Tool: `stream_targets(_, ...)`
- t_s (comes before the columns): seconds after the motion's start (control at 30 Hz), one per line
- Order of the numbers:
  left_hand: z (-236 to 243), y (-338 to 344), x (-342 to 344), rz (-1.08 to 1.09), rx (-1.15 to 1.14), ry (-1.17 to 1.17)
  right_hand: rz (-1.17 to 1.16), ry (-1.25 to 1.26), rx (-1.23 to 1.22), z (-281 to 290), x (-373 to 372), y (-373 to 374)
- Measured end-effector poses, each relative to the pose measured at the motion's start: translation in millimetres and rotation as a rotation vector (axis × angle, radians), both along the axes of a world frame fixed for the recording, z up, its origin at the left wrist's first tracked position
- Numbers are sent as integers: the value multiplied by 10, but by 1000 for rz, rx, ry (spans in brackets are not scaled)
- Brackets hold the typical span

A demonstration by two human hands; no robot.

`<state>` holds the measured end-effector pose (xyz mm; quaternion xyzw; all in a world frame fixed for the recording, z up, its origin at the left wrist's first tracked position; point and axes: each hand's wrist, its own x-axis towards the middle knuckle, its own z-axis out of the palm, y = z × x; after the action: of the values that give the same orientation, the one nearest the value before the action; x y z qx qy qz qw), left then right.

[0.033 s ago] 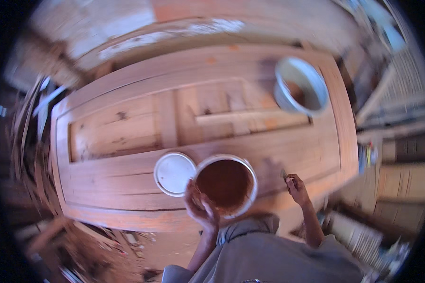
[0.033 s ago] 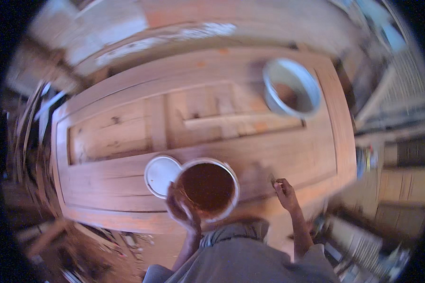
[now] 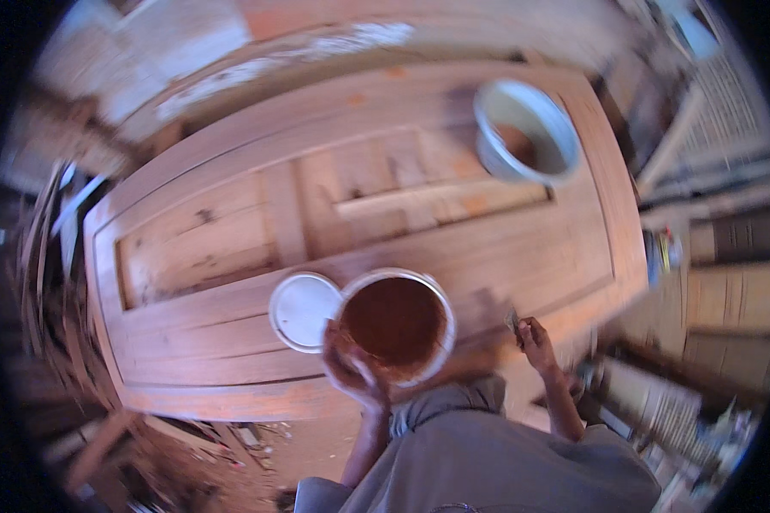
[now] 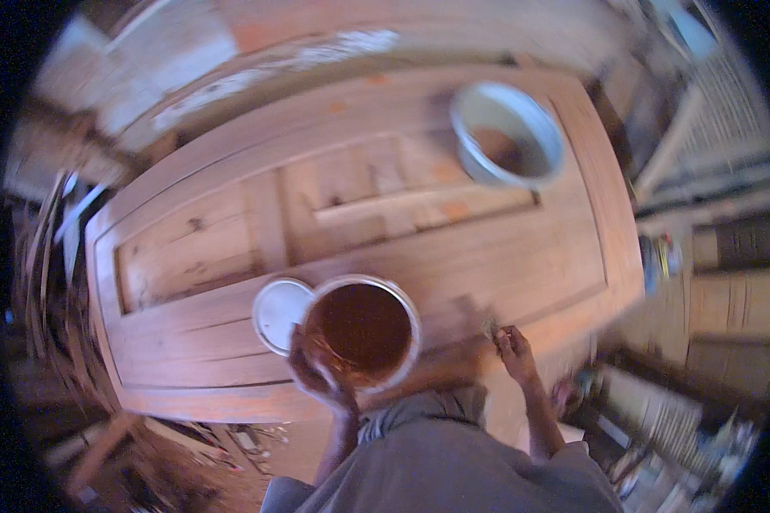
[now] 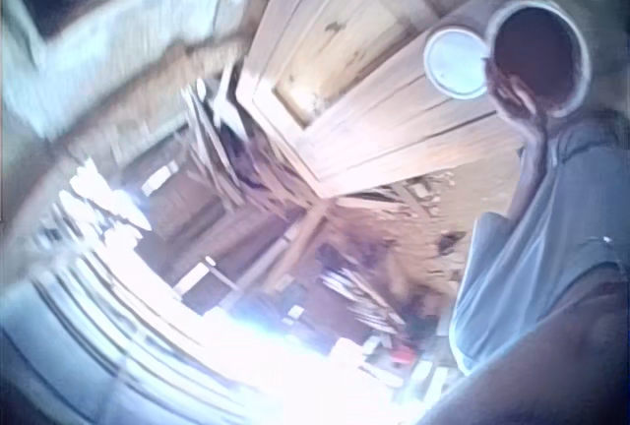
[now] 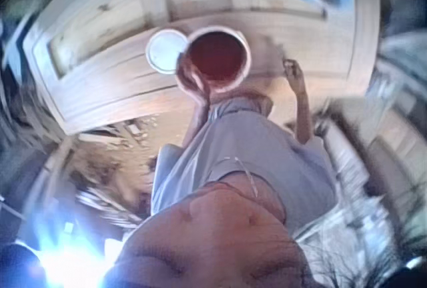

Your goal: The person applies a brown liquid finish to a wooden door using a brush, dipping the brush into a bucket of liquid and wiping it across the wooden panels.

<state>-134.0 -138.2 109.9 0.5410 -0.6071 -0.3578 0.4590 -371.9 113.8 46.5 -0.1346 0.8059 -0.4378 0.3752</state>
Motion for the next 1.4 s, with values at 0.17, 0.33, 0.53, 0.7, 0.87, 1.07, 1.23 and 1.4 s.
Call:
stream_targets(0.17,-102,41,-4,10,-54,-9,-474,-26,-102,-836,1083,1233)
stream_targets(0.33,-131,82,38,-73,-140,-100,-480,94,7,-1060,1318,983)
stream_targets(0.53,-219,-9,150,-69,-74,-14,-485,501,42,-1259,1363,780)
stream_targets(0.7,-248,4,176,-133,-88,-28,-473,531,106,-1292,1414,803)
stream_targets(0.87,-304,-25,197,-122,-89,17,-471,368,18,-1347,1407,962)
stream_targets(1.07,-267,26,162,-79,-36,39,-411,372,75,-1461,1449,1338)
stream_targets(1.23,-269,5,198,-122,-51,40,-555,326,122,-1486,1441,1922)
stream_targets(1.4,-127,95,64,-92,-9,181,-456,629,76,-284,884,1653)
